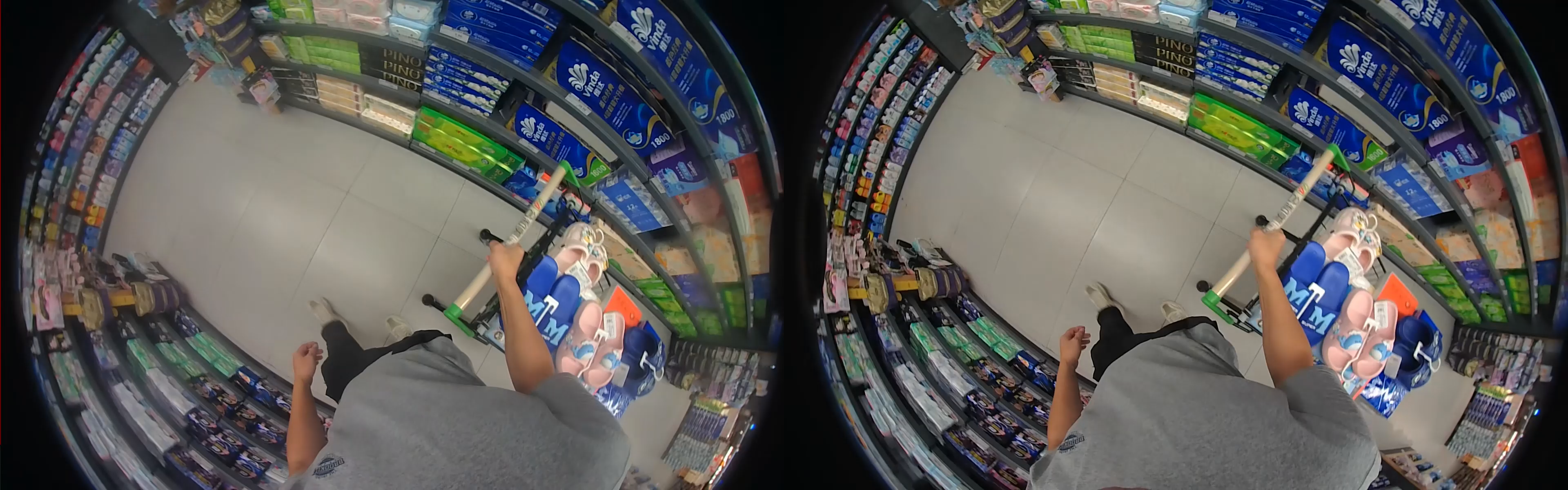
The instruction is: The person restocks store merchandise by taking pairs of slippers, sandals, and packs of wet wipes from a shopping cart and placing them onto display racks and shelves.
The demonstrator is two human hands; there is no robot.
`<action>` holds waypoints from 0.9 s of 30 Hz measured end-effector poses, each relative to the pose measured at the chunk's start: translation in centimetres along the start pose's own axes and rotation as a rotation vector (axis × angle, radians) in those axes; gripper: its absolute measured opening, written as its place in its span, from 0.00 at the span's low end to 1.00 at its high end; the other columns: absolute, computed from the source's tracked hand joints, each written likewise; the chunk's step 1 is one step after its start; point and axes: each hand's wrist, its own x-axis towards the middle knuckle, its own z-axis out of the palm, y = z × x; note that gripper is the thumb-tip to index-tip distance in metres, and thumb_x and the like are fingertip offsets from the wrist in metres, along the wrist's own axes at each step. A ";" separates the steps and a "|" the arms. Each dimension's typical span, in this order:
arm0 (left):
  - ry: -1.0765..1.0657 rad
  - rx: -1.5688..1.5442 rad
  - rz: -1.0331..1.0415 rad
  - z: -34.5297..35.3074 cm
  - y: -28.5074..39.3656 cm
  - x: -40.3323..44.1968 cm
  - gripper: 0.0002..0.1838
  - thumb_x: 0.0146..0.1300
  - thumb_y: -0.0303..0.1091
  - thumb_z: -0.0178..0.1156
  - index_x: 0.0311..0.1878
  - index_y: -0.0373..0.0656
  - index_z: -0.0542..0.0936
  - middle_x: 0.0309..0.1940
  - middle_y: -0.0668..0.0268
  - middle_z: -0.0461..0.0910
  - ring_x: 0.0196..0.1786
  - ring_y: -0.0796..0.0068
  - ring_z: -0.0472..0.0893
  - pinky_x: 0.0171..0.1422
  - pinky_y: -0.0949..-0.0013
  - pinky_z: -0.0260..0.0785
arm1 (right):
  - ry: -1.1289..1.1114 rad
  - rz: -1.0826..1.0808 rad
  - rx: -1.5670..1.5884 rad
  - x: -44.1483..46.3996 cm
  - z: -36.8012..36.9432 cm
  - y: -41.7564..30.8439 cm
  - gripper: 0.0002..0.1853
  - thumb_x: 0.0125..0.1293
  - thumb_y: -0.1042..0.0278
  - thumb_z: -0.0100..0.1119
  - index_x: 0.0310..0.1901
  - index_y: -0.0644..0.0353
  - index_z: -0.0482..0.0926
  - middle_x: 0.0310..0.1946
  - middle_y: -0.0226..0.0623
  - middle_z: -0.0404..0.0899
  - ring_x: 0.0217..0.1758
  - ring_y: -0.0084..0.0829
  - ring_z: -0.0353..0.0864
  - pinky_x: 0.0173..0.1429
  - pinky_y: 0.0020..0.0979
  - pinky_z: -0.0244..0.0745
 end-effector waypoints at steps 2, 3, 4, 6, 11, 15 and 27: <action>0.005 -0.004 -0.072 -2.3 -1.9 1.5 0.15 0.66 0.40 0.57 0.49 0.39 0.78 0.34 0.62 0.83 0.34 0.73 0.81 0.37 0.71 0.71 | -0.007 0.013 -0.009 -1.0 3.3 -2.1 0.07 0.50 0.76 0.58 0.22 0.70 0.72 0.13 0.39 0.74 0.13 0.30 0.75 0.18 0.32 0.69; 0.022 -0.029 -0.133 -4.2 -4.0 2.6 0.15 0.64 0.39 0.58 0.48 0.38 0.78 0.34 0.60 0.83 0.33 0.73 0.81 0.34 0.72 0.70 | -0.014 -0.002 0.021 -2.5 5.6 -2.7 0.07 0.51 0.75 0.58 0.23 0.71 0.72 0.14 0.39 0.74 0.13 0.30 0.75 0.18 0.33 0.69; 0.019 -0.028 -0.191 -6.0 -4.9 3.1 0.16 0.64 0.39 0.58 0.48 0.38 0.78 0.34 0.60 0.83 0.32 0.73 0.82 0.34 0.71 0.70 | -0.022 -0.001 0.049 -3.1 7.3 -3.5 0.07 0.51 0.75 0.58 0.24 0.71 0.72 0.14 0.39 0.74 0.14 0.30 0.75 0.18 0.33 0.69; 0.009 -0.033 -0.292 -9.8 -7.4 5.0 0.16 0.63 0.39 0.57 0.48 0.38 0.78 0.34 0.59 0.84 0.31 0.70 0.82 0.32 0.68 0.71 | -0.014 0.027 0.053 -3.6 10.9 -5.3 0.07 0.51 0.76 0.58 0.24 0.71 0.72 0.15 0.38 0.74 0.14 0.29 0.75 0.19 0.32 0.68; -0.054 0.110 -0.309 -19.3 -4.5 10.8 0.16 0.61 0.35 0.55 0.49 0.38 0.77 0.32 0.56 0.84 0.30 0.62 0.83 0.32 0.60 0.73 | 0.061 0.040 0.045 -5.6 20.1 -10.4 0.09 0.51 0.74 0.58 0.28 0.73 0.73 0.17 0.39 0.74 0.16 0.30 0.75 0.21 0.32 0.69; -0.067 0.162 -0.301 -23.7 0.9 20.0 0.12 0.60 0.36 0.56 0.41 0.38 0.79 0.26 0.59 0.82 0.23 0.69 0.81 0.22 0.68 0.68 | 0.072 0.082 -0.040 -5.5 26.9 -13.4 0.12 0.50 0.71 0.62 0.30 0.72 0.75 0.17 0.42 0.75 0.17 0.32 0.77 0.23 0.33 0.72; -0.465 0.105 0.606 -7.9 39.7 21.5 0.21 0.66 0.42 0.58 0.53 0.33 0.76 0.38 0.59 0.82 0.39 0.70 0.80 0.44 0.68 0.73 | -0.230 0.093 -0.008 -7.4 44.4 -21.6 0.17 0.55 0.68 0.61 0.42 0.73 0.77 0.37 0.62 0.81 0.45 0.50 0.83 0.46 0.44 0.78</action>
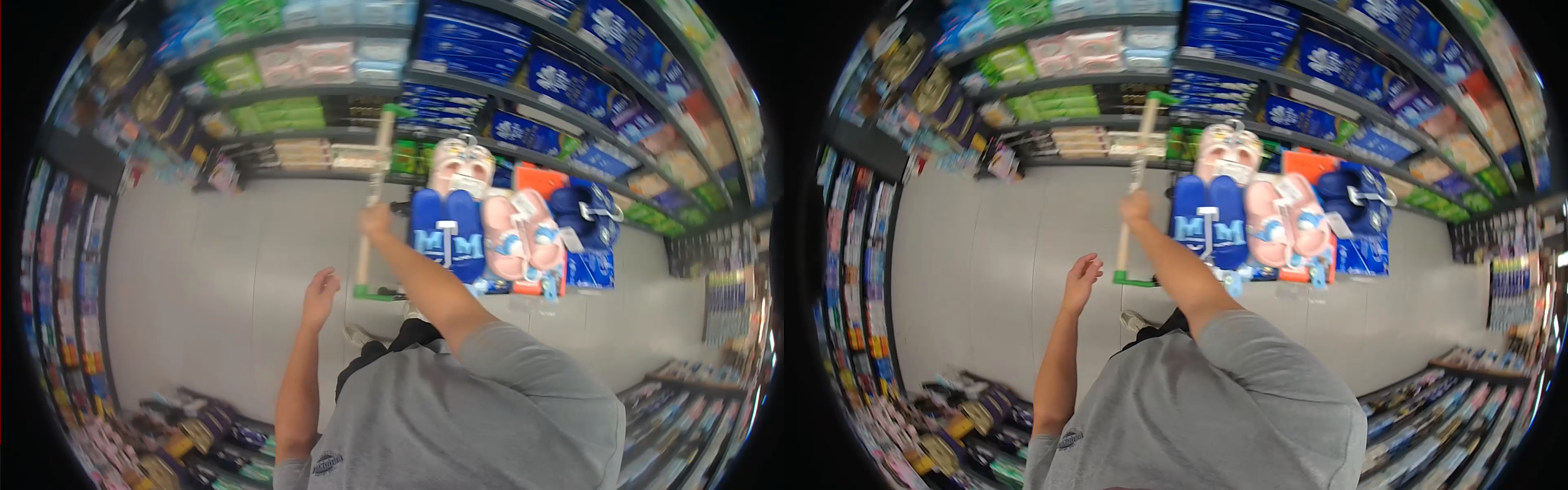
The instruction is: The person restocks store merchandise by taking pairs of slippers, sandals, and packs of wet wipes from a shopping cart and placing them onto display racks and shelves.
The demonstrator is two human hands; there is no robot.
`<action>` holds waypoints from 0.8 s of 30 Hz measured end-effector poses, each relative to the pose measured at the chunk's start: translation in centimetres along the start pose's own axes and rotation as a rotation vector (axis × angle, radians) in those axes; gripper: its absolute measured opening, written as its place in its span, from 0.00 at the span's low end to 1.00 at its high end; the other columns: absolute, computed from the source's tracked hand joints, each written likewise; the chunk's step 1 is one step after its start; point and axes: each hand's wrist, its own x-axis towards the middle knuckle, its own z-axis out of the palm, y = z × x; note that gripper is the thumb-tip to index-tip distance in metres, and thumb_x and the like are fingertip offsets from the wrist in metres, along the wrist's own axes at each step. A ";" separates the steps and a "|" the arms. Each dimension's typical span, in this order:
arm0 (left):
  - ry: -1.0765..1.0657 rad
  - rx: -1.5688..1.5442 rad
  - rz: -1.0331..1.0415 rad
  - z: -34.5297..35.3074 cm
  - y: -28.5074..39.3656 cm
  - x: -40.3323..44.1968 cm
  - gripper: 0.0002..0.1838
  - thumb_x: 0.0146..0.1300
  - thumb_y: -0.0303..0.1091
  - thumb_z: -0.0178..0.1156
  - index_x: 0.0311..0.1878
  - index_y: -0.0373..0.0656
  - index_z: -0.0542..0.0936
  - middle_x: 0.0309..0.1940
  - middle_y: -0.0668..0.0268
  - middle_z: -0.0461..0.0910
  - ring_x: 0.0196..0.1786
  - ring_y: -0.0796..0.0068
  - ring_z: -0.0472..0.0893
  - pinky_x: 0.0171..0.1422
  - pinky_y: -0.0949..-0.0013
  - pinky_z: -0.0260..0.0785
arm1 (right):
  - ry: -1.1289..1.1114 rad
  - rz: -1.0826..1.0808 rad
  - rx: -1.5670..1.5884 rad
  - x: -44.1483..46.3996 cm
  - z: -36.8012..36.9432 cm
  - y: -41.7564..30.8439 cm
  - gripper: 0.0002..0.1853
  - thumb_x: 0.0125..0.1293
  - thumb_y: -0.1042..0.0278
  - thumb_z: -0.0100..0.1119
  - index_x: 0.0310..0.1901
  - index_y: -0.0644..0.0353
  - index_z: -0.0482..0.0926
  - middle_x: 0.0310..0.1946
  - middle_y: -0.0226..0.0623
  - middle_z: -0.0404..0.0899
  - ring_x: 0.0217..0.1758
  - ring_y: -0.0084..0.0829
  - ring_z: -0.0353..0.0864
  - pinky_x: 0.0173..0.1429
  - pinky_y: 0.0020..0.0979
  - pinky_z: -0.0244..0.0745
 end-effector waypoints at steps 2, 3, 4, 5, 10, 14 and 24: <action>-0.079 0.106 0.096 2.9 1.2 1.4 0.22 0.66 0.44 0.59 0.53 0.35 0.76 0.36 0.59 0.82 0.38 0.70 0.81 0.43 0.66 0.73 | -0.051 -0.135 -0.197 0.2 2.0 -0.1 0.26 0.59 0.54 0.61 0.48 0.72 0.75 0.45 0.60 0.79 0.51 0.53 0.80 0.53 0.45 0.76; 0.023 0.249 0.040 3.4 0.8 1.7 0.21 0.65 0.45 0.60 0.51 0.36 0.76 0.34 0.62 0.81 0.36 0.74 0.80 0.40 0.67 0.72 | -0.088 -0.293 -0.343 1.7 3.6 1.2 0.26 0.59 0.56 0.62 0.48 0.72 0.74 0.46 0.59 0.77 0.53 0.55 0.78 0.56 0.45 0.75; 0.137 0.394 -0.010 3.7 0.8 1.3 0.21 0.64 0.47 0.61 0.48 0.37 0.77 0.32 0.65 0.80 0.33 0.78 0.79 0.37 0.68 0.72 | -0.019 -0.342 -0.290 -3.5 -1.1 -2.4 0.25 0.58 0.58 0.63 0.49 0.72 0.74 0.48 0.58 0.76 0.54 0.54 0.77 0.57 0.44 0.73; 0.165 0.482 0.003 2.7 -0.8 2.4 0.21 0.62 0.46 0.63 0.45 0.36 0.76 0.30 0.62 0.80 0.31 0.74 0.79 0.36 0.65 0.72 | 0.050 -0.393 -0.240 -9.6 -6.3 -6.8 0.24 0.58 0.60 0.63 0.49 0.71 0.74 0.49 0.57 0.76 0.56 0.54 0.76 0.59 0.42 0.72; 0.300 0.875 0.151 -1.7 1.1 3.8 0.20 0.55 0.41 0.67 0.43 0.35 0.74 0.28 0.48 0.80 0.36 0.45 0.82 0.40 0.52 0.72 | 0.586 -0.838 0.222 -12.7 -24.5 -2.7 0.10 0.58 0.77 0.62 0.43 0.61 0.77 0.42 0.39 0.78 0.45 0.33 0.78 0.50 0.30 0.72; 0.334 0.947 0.218 -5.8 0.2 5.3 0.18 0.52 0.32 0.66 0.42 0.35 0.74 0.29 0.45 0.80 0.37 0.42 0.81 0.41 0.50 0.73 | 1.224 -0.682 -0.282 -8.9 -39.1 4.9 0.11 0.60 0.69 0.60 0.42 0.65 0.78 0.38 0.45 0.76 0.43 0.42 0.76 0.49 0.39 0.70; 0.407 0.992 0.167 -8.6 1.1 4.0 0.14 0.53 0.33 0.63 0.37 0.35 0.73 0.30 0.46 0.80 0.38 0.40 0.79 0.42 0.48 0.71 | 0.646 -0.253 0.266 1.9 -43.8 3.3 0.18 0.56 0.60 0.68 0.38 0.69 0.84 0.31 0.43 0.84 0.35 0.30 0.81 0.44 0.31 0.73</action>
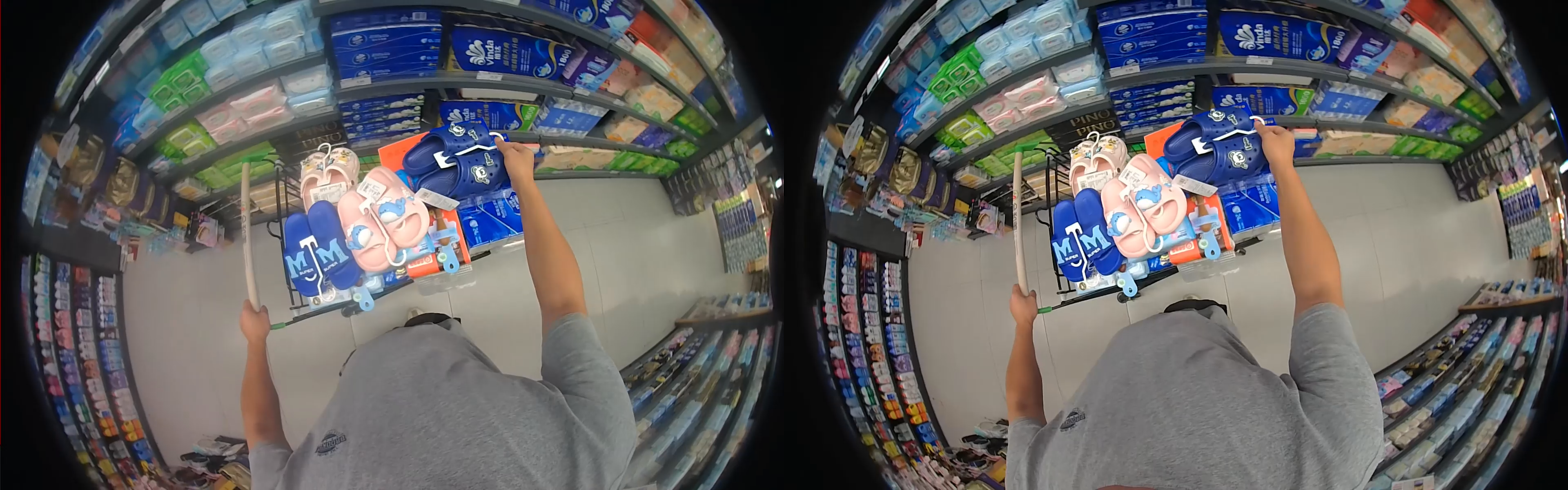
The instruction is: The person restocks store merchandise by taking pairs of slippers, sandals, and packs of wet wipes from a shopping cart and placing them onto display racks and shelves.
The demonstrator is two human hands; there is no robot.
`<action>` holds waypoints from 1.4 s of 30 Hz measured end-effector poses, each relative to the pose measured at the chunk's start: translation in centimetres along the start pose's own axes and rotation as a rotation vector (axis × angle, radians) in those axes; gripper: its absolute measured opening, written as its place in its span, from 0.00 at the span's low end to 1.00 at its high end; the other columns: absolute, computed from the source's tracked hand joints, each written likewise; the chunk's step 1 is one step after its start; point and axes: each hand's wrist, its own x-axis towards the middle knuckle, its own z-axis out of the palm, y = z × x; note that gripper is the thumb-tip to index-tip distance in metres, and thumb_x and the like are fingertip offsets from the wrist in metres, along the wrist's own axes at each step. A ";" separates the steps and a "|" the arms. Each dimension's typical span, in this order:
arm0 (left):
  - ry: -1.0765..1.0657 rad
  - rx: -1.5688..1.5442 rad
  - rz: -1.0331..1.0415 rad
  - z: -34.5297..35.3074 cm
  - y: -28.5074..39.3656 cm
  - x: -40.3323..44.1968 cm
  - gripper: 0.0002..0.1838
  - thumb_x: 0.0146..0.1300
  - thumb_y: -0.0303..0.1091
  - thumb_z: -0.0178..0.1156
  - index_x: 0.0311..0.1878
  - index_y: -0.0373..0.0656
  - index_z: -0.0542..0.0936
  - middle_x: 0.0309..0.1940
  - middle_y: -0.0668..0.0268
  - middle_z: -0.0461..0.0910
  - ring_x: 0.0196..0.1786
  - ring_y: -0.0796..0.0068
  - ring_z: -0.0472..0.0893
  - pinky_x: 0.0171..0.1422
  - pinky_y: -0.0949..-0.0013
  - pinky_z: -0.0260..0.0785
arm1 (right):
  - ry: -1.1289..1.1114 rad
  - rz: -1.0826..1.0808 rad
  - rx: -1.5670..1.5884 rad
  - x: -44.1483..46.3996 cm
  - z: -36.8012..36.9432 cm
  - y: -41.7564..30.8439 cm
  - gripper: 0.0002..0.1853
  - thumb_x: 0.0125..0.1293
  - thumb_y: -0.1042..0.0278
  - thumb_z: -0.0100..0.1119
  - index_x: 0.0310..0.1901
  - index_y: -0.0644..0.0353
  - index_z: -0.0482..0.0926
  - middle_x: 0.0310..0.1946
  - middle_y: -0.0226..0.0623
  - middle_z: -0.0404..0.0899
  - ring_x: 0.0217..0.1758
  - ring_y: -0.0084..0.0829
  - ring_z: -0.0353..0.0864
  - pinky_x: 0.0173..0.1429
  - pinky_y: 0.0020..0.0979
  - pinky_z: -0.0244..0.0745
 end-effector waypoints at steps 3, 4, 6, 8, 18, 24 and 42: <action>0.054 0.068 0.020 -0.1 -0.5 -0.4 0.15 0.55 0.37 0.64 0.38 0.37 0.73 0.30 0.47 0.80 0.38 0.41 0.79 0.42 0.48 0.71 | -0.045 -0.028 -0.014 0.8 0.7 -0.6 0.13 0.55 0.64 0.67 0.35 0.68 0.85 0.29 0.39 0.84 0.34 0.26 0.79 0.42 0.29 0.72; 0.056 0.067 0.001 0.0 -0.5 -0.5 0.15 0.55 0.37 0.64 0.38 0.37 0.73 0.30 0.47 0.80 0.38 0.41 0.79 0.42 0.48 0.71 | -0.061 -0.031 -0.004 0.9 1.0 -1.1 0.12 0.55 0.66 0.67 0.34 0.67 0.85 0.29 0.39 0.84 0.33 0.26 0.79 0.41 0.29 0.71; 0.082 0.100 -0.022 -0.1 0.0 -0.7 0.17 0.59 0.42 0.63 0.40 0.38 0.73 0.29 0.48 0.79 0.37 0.41 0.79 0.40 0.47 0.71 | -0.094 -0.085 0.050 0.9 1.4 -2.5 0.10 0.55 0.68 0.65 0.31 0.68 0.84 0.25 0.35 0.82 0.30 0.24 0.76 0.37 0.28 0.69; 0.059 0.127 -0.087 -0.4 0.7 -0.6 0.18 0.60 0.43 0.62 0.42 0.38 0.73 0.33 0.48 0.79 0.39 0.43 0.79 0.42 0.48 0.71 | -0.127 -0.218 0.021 0.2 1.6 -4.5 0.10 0.56 0.67 0.65 0.28 0.68 0.82 0.21 0.30 0.78 0.27 0.21 0.72 0.33 0.26 0.66; 0.337 0.117 0.067 -0.7 6.9 -4.0 0.23 0.57 0.36 0.65 0.55 0.40 0.73 0.51 0.53 0.76 0.56 0.50 0.74 0.58 0.54 0.67 | -0.385 -0.634 0.073 -5.3 5.2 -17.5 0.10 0.58 0.69 0.66 0.26 0.66 0.79 0.19 0.24 0.73 0.23 0.13 0.65 0.28 0.20 0.61; 0.379 -0.263 0.254 -3.7 10.4 -5.0 0.21 0.54 0.28 0.65 0.52 0.38 0.75 0.51 0.49 0.76 0.54 0.50 0.76 0.58 0.57 0.67 | -0.587 -0.897 0.130 -13.2 9.3 -25.7 0.09 0.56 0.69 0.67 0.27 0.65 0.78 0.20 0.22 0.72 0.23 0.12 0.65 0.28 0.19 0.60; 0.097 -1.341 -0.119 -25.1 -18.0 -10.4 0.25 0.58 0.23 0.64 0.59 0.36 0.71 0.51 0.64 0.78 0.54 0.75 0.76 0.61 0.68 0.67 | -1.474 -1.154 0.331 -57.9 36.6 -34.4 0.07 0.57 0.72 0.65 0.29 0.65 0.78 0.31 0.32 0.77 0.30 0.21 0.72 0.34 0.23 0.68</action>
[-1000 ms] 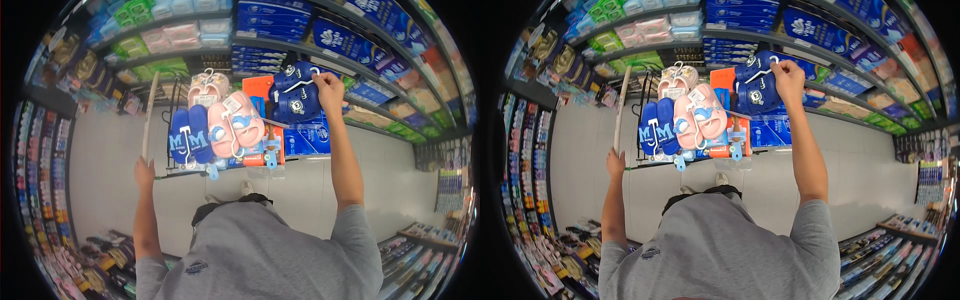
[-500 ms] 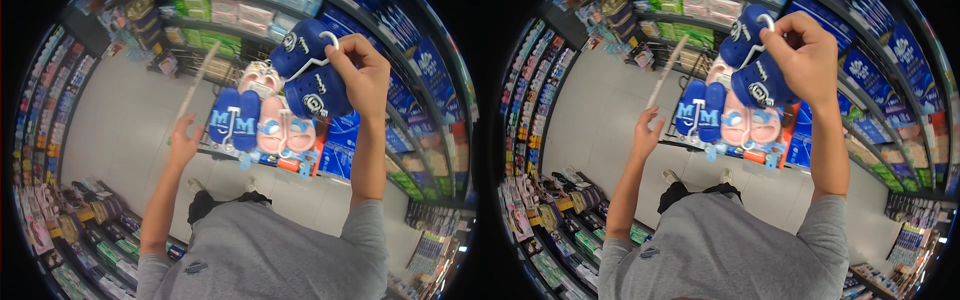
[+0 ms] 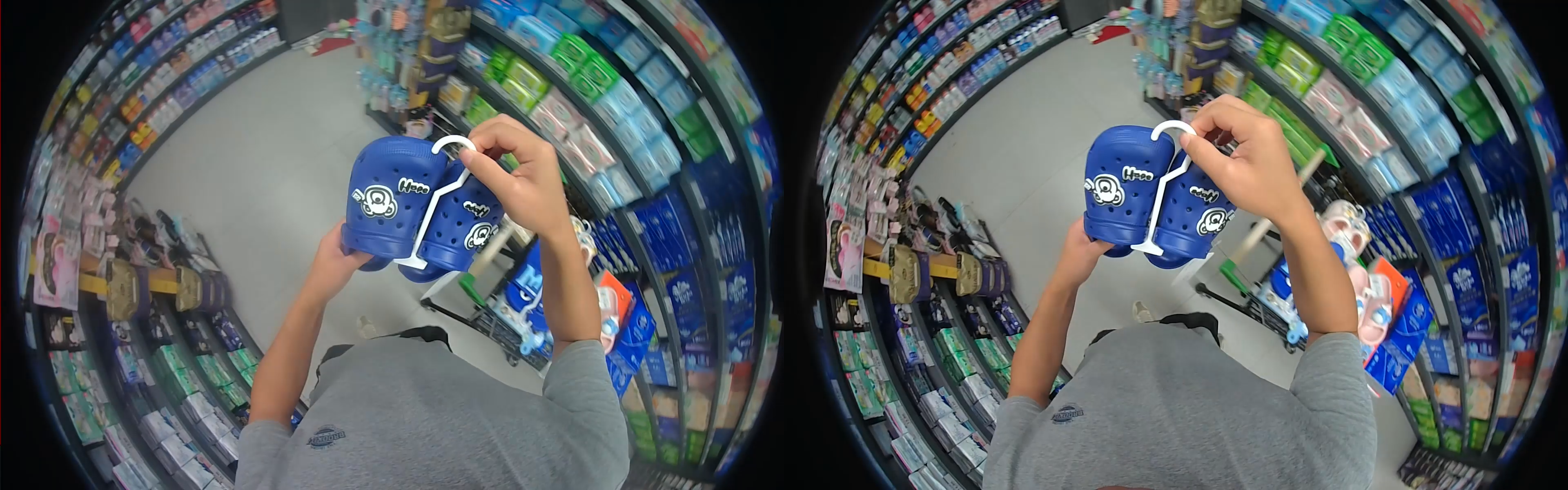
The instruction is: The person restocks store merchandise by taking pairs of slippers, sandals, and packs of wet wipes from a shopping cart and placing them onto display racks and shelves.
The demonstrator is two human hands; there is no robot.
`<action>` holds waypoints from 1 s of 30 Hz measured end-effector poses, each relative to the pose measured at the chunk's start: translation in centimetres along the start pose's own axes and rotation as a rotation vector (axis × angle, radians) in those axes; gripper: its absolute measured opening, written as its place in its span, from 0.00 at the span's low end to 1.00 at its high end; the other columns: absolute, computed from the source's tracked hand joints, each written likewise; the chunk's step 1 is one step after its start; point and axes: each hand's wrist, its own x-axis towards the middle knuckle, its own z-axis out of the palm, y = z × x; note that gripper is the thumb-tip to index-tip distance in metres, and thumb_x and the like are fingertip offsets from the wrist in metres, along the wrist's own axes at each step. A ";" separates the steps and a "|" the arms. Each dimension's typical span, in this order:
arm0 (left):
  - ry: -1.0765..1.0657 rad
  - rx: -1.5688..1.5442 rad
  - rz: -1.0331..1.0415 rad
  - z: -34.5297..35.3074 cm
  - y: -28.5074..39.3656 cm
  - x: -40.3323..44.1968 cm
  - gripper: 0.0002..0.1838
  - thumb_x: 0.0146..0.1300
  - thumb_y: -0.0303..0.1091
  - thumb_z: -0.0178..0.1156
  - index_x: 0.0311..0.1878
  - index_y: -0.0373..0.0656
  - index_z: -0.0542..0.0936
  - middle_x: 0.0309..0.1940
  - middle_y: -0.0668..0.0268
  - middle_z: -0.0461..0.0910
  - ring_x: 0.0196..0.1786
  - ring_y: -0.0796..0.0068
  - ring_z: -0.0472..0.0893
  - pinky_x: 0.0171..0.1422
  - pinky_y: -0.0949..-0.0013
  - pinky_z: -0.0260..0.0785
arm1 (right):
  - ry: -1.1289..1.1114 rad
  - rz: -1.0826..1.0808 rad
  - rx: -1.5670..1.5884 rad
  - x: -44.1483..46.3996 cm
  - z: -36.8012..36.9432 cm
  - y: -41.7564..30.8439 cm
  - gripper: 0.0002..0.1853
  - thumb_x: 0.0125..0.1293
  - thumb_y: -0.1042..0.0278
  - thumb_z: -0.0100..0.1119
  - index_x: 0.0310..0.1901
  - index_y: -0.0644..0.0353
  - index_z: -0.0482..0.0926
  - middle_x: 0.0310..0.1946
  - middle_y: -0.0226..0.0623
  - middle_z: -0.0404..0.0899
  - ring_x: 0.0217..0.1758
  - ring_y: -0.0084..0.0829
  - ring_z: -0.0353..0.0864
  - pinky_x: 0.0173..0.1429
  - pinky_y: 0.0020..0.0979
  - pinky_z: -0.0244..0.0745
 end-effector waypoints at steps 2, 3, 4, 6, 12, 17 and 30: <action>0.088 -0.015 0.022 -3.0 0.7 -0.4 0.21 0.59 0.24 0.63 0.57 0.36 0.73 0.48 0.64 0.79 0.52 0.76 0.77 0.59 0.69 0.67 | 0.015 0.091 0.038 2.8 3.6 1.9 0.08 0.58 0.69 0.64 0.29 0.65 0.79 0.31 0.32 0.77 0.29 0.21 0.73 0.34 0.24 0.67; 0.153 -0.038 0.036 -4.4 1.0 -0.4 0.18 0.61 0.25 0.62 0.54 0.36 0.75 0.46 0.65 0.80 0.50 0.77 0.77 0.57 0.71 0.68 | 0.010 0.147 0.061 3.9 5.3 2.8 0.09 0.59 0.68 0.64 0.30 0.66 0.80 0.30 0.32 0.77 0.28 0.21 0.73 0.33 0.23 0.67; 0.163 -0.036 0.034 -5.8 1.2 -0.2 0.18 0.61 0.25 0.62 0.54 0.36 0.75 0.46 0.65 0.80 0.50 0.77 0.77 0.57 0.71 0.68 | 0.003 0.146 0.069 5.1 6.9 3.8 0.09 0.59 0.68 0.64 0.30 0.66 0.80 0.30 0.32 0.77 0.28 0.21 0.73 0.33 0.23 0.67; 0.223 -0.112 0.049 -8.5 1.2 0.7 0.16 0.62 0.27 0.61 0.53 0.36 0.76 0.45 0.65 0.80 0.49 0.77 0.77 0.55 0.72 0.68 | -0.035 0.330 0.086 7.4 9.8 6.2 0.09 0.59 0.68 0.64 0.31 0.66 0.80 0.27 0.31 0.77 0.28 0.20 0.73 0.34 0.23 0.68; 0.330 -0.105 -0.062 -17.1 -0.7 6.1 0.15 0.61 0.28 0.61 0.51 0.35 0.77 0.43 0.65 0.81 0.45 0.79 0.78 0.51 0.74 0.69 | -0.101 0.487 0.201 14.1 17.1 13.2 0.11 0.61 0.64 0.65 0.30 0.65 0.81 0.22 0.28 0.78 0.25 0.17 0.74 0.31 0.22 0.67; 0.314 -0.100 -0.092 -25.9 -0.3 14.6 0.14 0.62 0.29 0.60 0.50 0.35 0.78 0.41 0.66 0.81 0.43 0.80 0.78 0.49 0.75 0.69 | -0.121 0.522 0.297 21.8 23.4 20.8 0.11 0.62 0.64 0.64 0.30 0.64 0.80 0.22 0.26 0.78 0.26 0.15 0.72 0.31 0.21 0.67; 0.371 -0.102 -0.056 -48.8 5.7 36.2 0.16 0.62 0.28 0.58 0.54 0.37 0.78 0.46 0.66 0.80 0.48 0.78 0.77 0.54 0.73 0.67 | -0.138 0.418 0.231 49.8 36.0 28.8 0.13 0.64 0.61 0.61 0.30 0.64 0.78 0.23 0.28 0.77 0.26 0.17 0.72 0.31 0.23 0.67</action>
